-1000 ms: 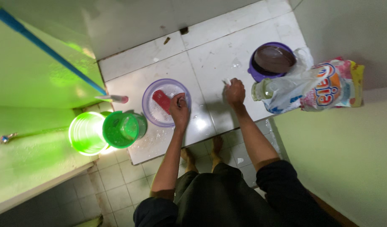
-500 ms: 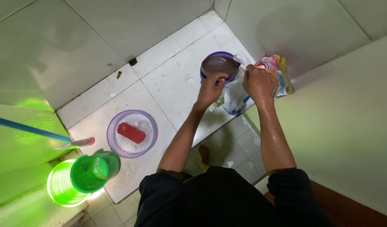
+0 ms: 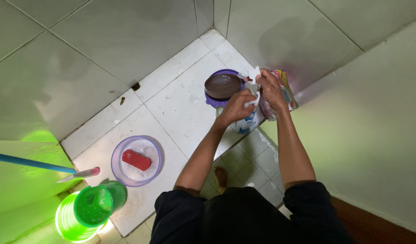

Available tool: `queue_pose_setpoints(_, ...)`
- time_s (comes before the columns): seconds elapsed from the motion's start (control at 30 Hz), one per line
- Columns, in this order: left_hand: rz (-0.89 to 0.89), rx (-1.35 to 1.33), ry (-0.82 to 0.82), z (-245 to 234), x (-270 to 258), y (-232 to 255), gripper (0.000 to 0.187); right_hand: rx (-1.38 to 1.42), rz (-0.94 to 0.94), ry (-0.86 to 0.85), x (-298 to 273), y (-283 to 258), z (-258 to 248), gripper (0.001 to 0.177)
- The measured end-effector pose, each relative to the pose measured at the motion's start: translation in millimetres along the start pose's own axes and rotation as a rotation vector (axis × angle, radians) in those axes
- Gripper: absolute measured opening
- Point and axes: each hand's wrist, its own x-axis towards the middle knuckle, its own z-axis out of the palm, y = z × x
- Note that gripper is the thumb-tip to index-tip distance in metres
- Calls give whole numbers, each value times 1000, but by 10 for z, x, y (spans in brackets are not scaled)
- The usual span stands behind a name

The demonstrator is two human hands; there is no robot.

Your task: The person cleans a tiled floor area by first organizing items on a raised platform, then filling a bucket with water from a wall tap. They pour water onto the floor and scrub the tiles with a red sponge, repeatedly rinsing the sponge in a soapy basin.

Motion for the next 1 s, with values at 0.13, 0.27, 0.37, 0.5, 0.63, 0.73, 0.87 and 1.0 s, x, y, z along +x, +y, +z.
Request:
queue_pose_setpoints(0.13, 60, -207, 24, -234, -170, 12, 10, -74, 61, -173, 37, 84, 72, 17)
queue_pose_setpoints(0.27, -214, -231, -44, -422, -229, 77, 16, -441, 117, -179, -38, 107, 46, 17)
queue_pose_setpoints(0.37, -281, -178, -17, -455, -255, 95, 17, -656, 30, -196, -75, 119, -23, 19)
queue_pose_setpoints(0.5, -41, 134, 102, -412, -290, 89, 16, -835, 39, -174, -129, 75, -72, 21)
queue_pose_setpoints(0.63, -63, 212, 135, -401, -279, 129, 15, -582, -15, -166, -154, 179, -134, 16)
queue_pose_setpoints(0.73, -502, -7, 83, -376, -253, 190, 17, -339, -95, -134, -133, 290, -143, 15)
queue_pose_setpoints(0.87, -314, -149, 298, -295, -259, 124, 28, -368, -122, -223, -198, 344, 19, 16)
queue_pose_setpoints(1.0, -273, -156, 361, -236, -266, 57, 29, -734, -137, -217, -212, 310, 97, 18)
